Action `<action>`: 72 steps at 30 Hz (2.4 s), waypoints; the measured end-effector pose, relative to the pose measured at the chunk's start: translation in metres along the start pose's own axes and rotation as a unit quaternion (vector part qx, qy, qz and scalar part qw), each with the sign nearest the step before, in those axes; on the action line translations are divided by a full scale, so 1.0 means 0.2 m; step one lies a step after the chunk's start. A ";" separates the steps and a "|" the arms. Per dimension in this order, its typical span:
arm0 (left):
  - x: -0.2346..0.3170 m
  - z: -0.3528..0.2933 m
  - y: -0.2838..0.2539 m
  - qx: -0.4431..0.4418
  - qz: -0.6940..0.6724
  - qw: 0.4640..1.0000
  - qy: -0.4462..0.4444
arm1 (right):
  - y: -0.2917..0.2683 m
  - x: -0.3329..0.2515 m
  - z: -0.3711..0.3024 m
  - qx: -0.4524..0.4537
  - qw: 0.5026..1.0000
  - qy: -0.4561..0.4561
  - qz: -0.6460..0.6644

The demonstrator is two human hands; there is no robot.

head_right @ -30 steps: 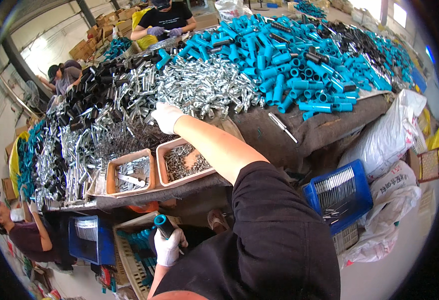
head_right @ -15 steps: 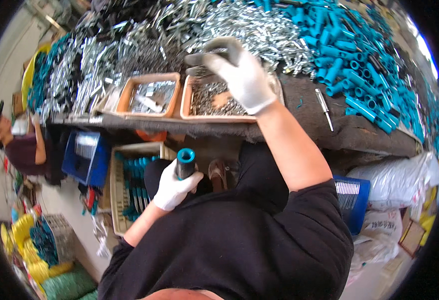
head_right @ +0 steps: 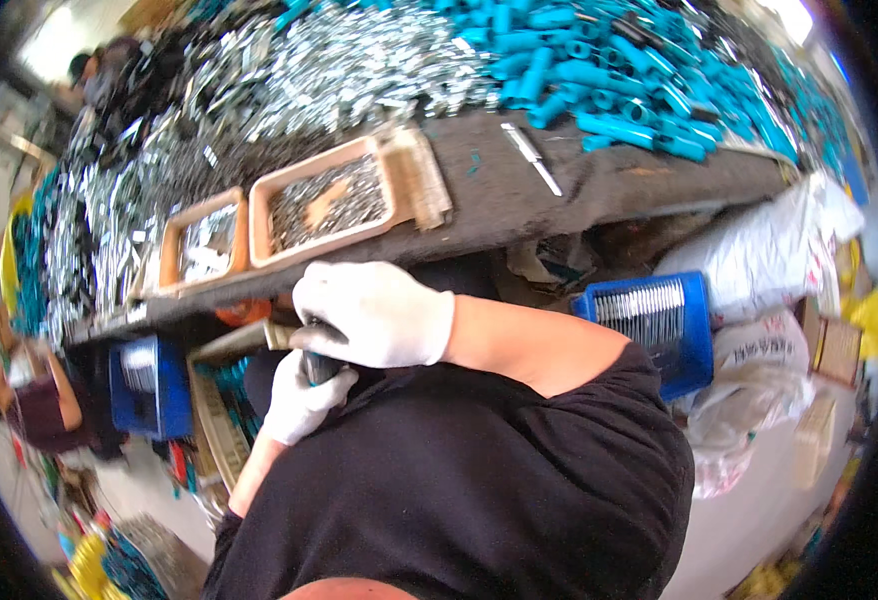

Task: The person assembles tools by inserting metal parts, springs, and pins into metal sleeves and attaching plastic handles by hand, then places the completed tools into a crate.

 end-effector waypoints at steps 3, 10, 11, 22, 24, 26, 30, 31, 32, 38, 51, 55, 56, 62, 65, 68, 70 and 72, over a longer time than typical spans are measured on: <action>-0.06 0.07 0.04 0.050 0.055 0.997 0.026 | -0.05 0.03 -0.07 -0.002 0.998 0.023 -0.065; -0.04 0.17 0.12 -0.014 -0.169 0.985 0.006 | -1.11 0.60 -0.27 0.171 0.889 0.229 -0.357; -0.03 0.20 0.13 -0.017 -0.204 0.979 0.002 | -1.33 0.80 -0.41 0.183 0.827 0.363 -0.387; -0.08 0.34 0.16 -0.034 -0.152 0.988 -0.012 | -1.97 1.39 -1.14 -0.125 0.526 0.585 -0.605; -0.10 0.34 0.14 -0.036 -0.137 0.990 -0.013 | -1.97 1.29 -1.09 -0.072 0.553 0.542 -0.629; -0.13 0.33 0.13 -0.019 -0.131 0.990 -0.049 | -1.99 1.21 -1.07 0.023 0.634 0.483 -0.604; -0.10 0.33 0.11 -0.002 -0.104 0.995 -0.002 | -1.73 0.89 -0.73 0.189 0.767 0.410 -0.455; -0.07 0.33 0.11 0.000 -0.094 0.996 0.010 | -1.61 0.80 -0.62 0.190 0.829 0.387 -0.357; -0.04 0.33 0.10 -0.009 -0.093 0.995 0.022 | -1.45 0.70 -0.53 0.163 0.868 0.400 -0.244; -0.18 0.22 0.00 -0.003 -0.099 0.995 0.026 | -0.62 0.25 -0.06 -0.062 0.963 0.242 0.102; -0.21 -0.01 -0.22 -0.044 -0.064 0.996 0.052 | -0.17 0.01 0.34 -0.289 0.950 0.112 -0.027; -0.26 -0.02 -0.25 -0.068 -0.142 0.985 0.068 | -0.14 -0.13 0.46 -0.315 0.923 -0.130 -0.178; -0.25 -0.04 -0.26 -0.044 -0.096 0.993 0.061 | -0.14 -0.13 0.47 -0.332 0.925 -0.075 -0.170; -0.29 -0.05 -0.28 0.131 0.115 0.966 0.193 | -0.05 -0.04 0.40 -0.315 0.899 0.285 0.103; -0.28 -0.06 -0.28 0.108 0.019 0.974 0.200 | -0.04 -0.06 0.41 -0.205 0.935 0.253 0.139; -0.29 -0.06 -0.29 0.022 -0.129 0.986 0.100 | -0.01 -0.09 0.43 -0.212 0.966 0.084 0.122; -0.30 -0.10 -0.29 0.005 -0.120 0.989 0.092 | 0.03 -0.17 0.49 -0.277 0.960 -0.029 0.014; -0.27 -0.09 -0.28 0.037 -0.079 0.982 0.170 | 0.02 -0.12 0.45 -0.312 0.936 0.112 -0.119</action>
Point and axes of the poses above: each hand's wrist, its own z-axis towards the middle knuckle, its own y-axis out of the palm, x = y × z, the point moved 4 cm from there along z, towards the middle knuckle, and after that the axes turned 6 degrees about -z, right-handed, at the moved point
